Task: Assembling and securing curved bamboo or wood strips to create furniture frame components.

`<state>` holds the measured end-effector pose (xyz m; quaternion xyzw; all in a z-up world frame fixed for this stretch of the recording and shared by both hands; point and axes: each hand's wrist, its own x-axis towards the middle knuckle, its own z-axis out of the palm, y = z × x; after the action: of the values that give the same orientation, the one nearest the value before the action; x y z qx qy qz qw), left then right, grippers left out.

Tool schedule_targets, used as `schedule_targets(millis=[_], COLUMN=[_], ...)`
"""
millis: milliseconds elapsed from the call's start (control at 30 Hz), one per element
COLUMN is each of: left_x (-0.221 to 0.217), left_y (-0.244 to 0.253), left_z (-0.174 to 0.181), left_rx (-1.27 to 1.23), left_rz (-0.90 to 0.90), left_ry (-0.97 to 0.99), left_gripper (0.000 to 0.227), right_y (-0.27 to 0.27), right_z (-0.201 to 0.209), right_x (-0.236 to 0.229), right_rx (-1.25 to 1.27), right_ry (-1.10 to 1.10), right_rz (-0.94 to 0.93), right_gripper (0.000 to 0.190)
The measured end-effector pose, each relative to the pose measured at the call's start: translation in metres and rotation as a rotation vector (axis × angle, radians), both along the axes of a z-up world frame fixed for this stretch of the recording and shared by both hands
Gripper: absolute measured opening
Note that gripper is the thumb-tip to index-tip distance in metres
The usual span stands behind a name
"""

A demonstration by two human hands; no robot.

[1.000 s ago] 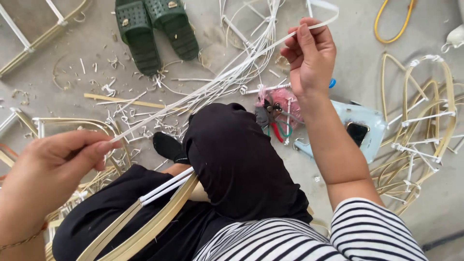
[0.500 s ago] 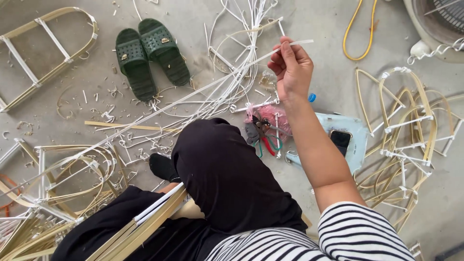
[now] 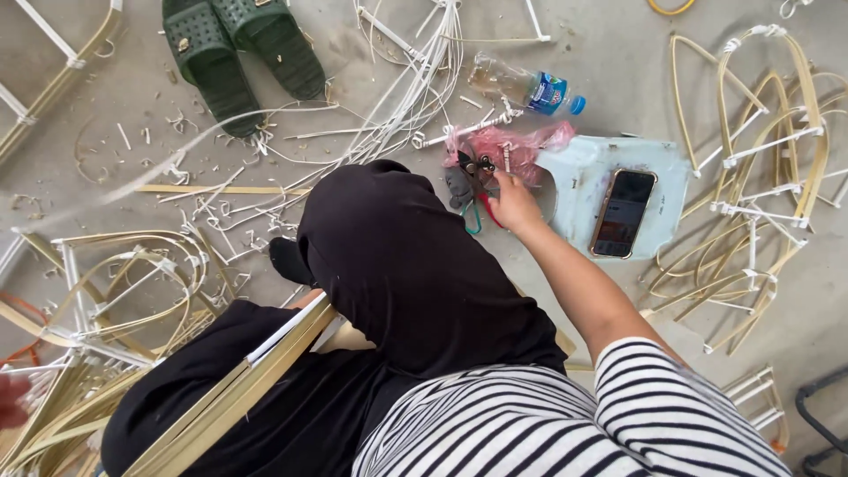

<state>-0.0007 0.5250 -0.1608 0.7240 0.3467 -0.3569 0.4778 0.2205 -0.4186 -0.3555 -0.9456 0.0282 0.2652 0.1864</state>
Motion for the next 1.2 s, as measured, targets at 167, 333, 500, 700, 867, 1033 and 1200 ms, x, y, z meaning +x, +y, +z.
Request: schedule_targets(millis=[167,333,500,700,867,1033,1200], left_x=[0.05,0.086,0.141,0.161,0.177,0.174,0.17], left_y=[-0.218,-0.338,-0.42,-0.448,-0.479,-0.493,-0.5], left_z=[0.09,0.213,0.298,0.305,0.292,0.274,0.263], left_rx=[0.34,-0.023,-0.157,-0.291,-0.461,-0.616,-0.708], left_rz=[0.068,0.273,0.28,0.209,0.29,0.428,0.591], left_ry=[-0.492,-0.717,-0.858,-0.99,-1.033,-1.071,-1.045], left_gripper=[0.032,0.017,0.005,0.003,0.005,0.009,0.017], right_y=[0.02,-0.047,-0.061,0.046,0.163,0.204,0.231], right_z=[-0.005,-0.132,-0.048,0.198,0.358,0.385,0.401], right_x=[-0.008,-0.031,0.014,0.085,0.063,0.037,0.025], right_rx=[-0.14,0.095,0.06,0.904,1.078,1.023,0.996], right_ry=[0.222,0.16,-0.257,-0.32,-0.269,-0.27,-0.33], right_rz=[0.033,-0.109,0.114,-0.02,0.11,0.639,0.682], right_gripper=[0.093,0.054,0.04,0.054,0.057,0.068,0.065])
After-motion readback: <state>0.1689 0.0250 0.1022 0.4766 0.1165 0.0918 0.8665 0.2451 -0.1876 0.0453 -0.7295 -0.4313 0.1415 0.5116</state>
